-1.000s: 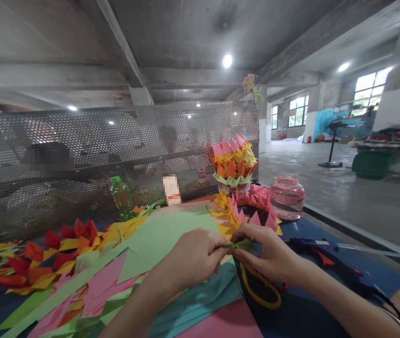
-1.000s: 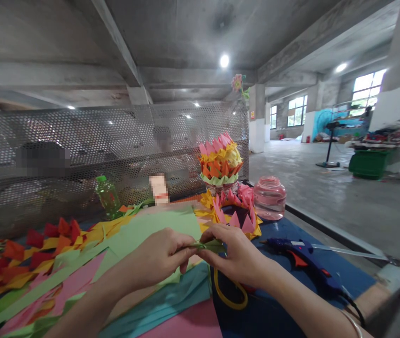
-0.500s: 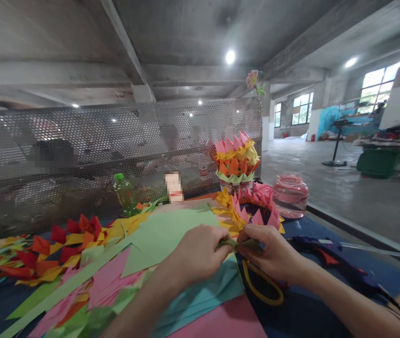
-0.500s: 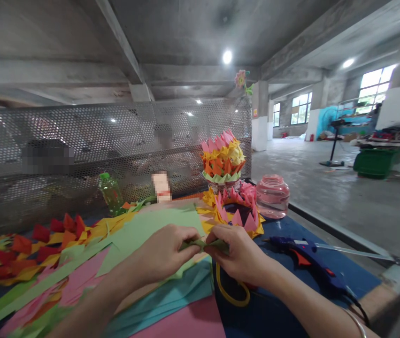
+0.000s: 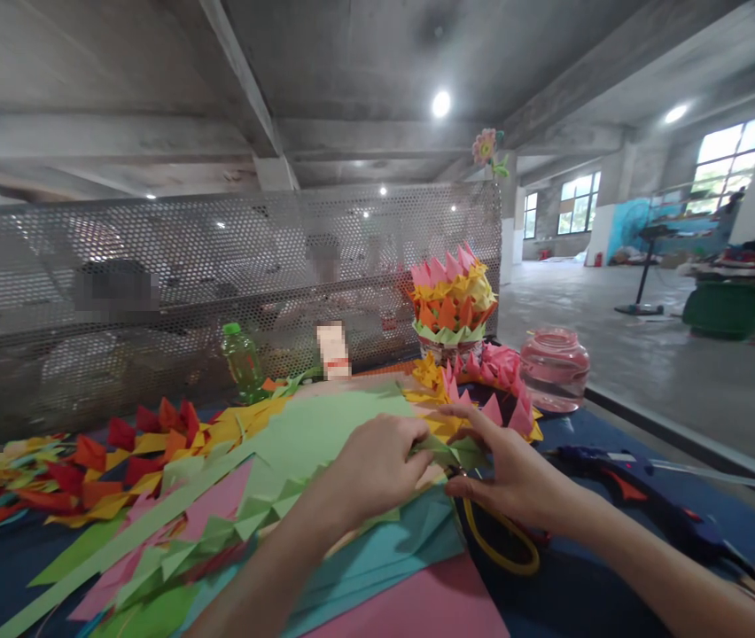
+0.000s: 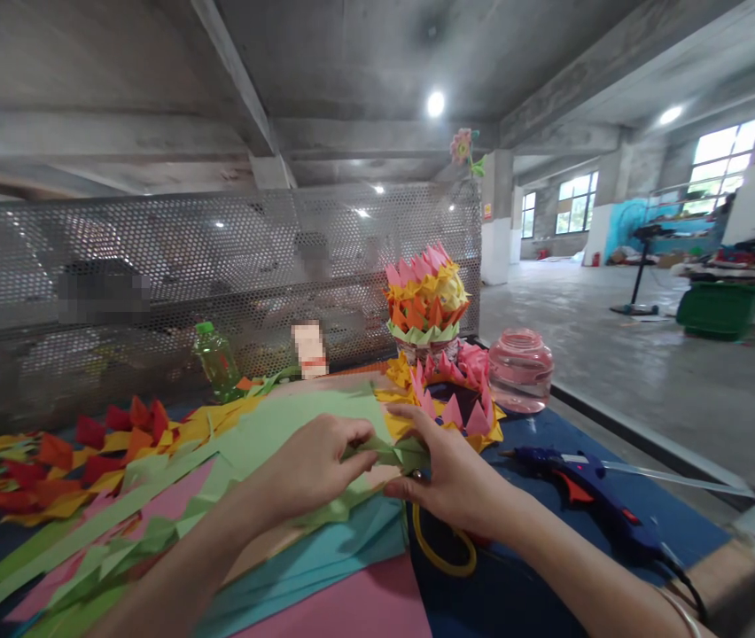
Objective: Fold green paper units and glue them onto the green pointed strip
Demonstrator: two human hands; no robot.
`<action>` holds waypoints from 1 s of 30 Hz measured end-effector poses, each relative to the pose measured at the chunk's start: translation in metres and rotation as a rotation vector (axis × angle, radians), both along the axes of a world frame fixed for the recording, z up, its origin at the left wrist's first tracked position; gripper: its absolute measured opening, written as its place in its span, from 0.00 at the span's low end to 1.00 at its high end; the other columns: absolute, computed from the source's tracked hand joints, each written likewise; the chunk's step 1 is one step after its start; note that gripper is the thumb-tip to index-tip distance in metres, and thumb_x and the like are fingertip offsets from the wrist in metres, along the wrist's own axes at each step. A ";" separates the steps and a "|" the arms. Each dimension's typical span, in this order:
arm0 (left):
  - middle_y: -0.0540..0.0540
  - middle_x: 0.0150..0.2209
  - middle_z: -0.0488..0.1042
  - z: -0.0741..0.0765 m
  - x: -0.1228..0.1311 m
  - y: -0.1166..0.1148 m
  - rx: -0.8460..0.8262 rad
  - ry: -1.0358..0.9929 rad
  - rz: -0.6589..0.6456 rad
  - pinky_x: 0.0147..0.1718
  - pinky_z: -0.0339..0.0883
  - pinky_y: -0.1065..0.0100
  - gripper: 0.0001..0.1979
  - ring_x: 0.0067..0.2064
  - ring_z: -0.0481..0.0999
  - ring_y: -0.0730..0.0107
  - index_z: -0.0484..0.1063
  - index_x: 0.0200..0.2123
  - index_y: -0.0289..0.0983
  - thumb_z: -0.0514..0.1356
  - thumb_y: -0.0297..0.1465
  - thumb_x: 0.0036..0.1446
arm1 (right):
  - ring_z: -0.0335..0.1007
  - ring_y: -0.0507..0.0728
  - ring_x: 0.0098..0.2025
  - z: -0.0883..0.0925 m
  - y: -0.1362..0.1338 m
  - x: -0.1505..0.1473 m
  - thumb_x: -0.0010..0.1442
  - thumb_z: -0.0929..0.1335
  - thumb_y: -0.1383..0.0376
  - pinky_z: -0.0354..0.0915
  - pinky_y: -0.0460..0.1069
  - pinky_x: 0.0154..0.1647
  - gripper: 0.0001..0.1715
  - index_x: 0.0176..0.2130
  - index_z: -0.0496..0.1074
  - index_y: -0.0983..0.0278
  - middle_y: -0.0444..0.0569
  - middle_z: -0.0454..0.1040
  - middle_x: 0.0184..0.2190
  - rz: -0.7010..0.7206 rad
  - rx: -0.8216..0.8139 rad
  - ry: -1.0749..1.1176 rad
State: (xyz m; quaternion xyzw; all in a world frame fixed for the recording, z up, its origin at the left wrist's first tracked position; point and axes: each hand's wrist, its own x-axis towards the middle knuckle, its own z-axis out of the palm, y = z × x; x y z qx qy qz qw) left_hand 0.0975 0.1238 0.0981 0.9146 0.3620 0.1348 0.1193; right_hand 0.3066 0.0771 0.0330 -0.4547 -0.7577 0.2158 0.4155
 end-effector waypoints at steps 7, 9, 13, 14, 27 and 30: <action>0.53 0.22 0.65 -0.001 0.001 0.006 -0.027 -0.028 -0.011 0.27 0.42 0.65 0.11 0.25 0.61 0.71 0.64 0.25 0.37 0.61 0.27 0.59 | 0.75 0.59 0.50 -0.001 0.001 -0.002 0.65 0.72 0.62 0.70 0.53 0.52 0.39 0.68 0.54 0.59 0.51 0.77 0.50 0.051 -0.029 0.109; 0.53 0.22 0.64 -0.001 0.000 0.007 -0.035 -0.043 -0.014 0.27 0.43 0.66 0.12 0.25 0.61 0.71 0.63 0.25 0.37 0.61 0.27 0.59 | 0.75 0.58 0.45 0.000 0.001 -0.001 0.66 0.71 0.60 0.70 0.51 0.48 0.37 0.68 0.54 0.58 0.49 0.77 0.46 0.063 -0.035 0.136; 0.54 0.22 0.61 0.000 -0.002 0.008 -0.054 -0.080 -0.026 0.27 0.44 0.67 0.12 0.26 0.60 0.72 0.61 0.24 0.37 0.60 0.24 0.58 | 0.73 0.57 0.44 -0.001 0.003 0.002 0.72 0.65 0.52 0.69 0.49 0.44 0.27 0.64 0.61 0.59 0.48 0.76 0.45 0.080 -0.055 0.176; 0.54 0.22 0.61 0.000 -0.002 0.008 -0.059 -0.090 -0.029 0.27 0.44 0.67 0.12 0.26 0.60 0.72 0.61 0.24 0.37 0.59 0.24 0.58 | 0.73 0.57 0.43 -0.002 0.004 0.003 0.73 0.63 0.50 0.69 0.49 0.42 0.24 0.61 0.65 0.60 0.49 0.76 0.44 0.075 -0.061 0.185; 0.53 0.25 0.74 -0.001 -0.003 0.010 -0.144 -0.198 -0.034 0.28 0.55 0.70 0.09 0.28 0.70 0.72 0.72 0.27 0.36 0.57 0.23 0.59 | 0.73 0.53 0.33 -0.008 0.009 0.002 0.72 0.65 0.51 0.67 0.46 0.33 0.21 0.38 0.75 0.65 0.48 0.79 0.33 0.094 -0.143 0.163; 0.53 0.25 0.74 0.000 -0.002 0.009 -0.138 -0.194 -0.035 0.28 0.55 0.70 0.09 0.28 0.70 0.72 0.71 0.27 0.36 0.58 0.23 0.59 | 0.74 0.54 0.33 -0.006 0.007 0.002 0.71 0.65 0.53 0.67 0.46 0.32 0.19 0.36 0.75 0.64 0.48 0.80 0.32 0.056 -0.135 0.135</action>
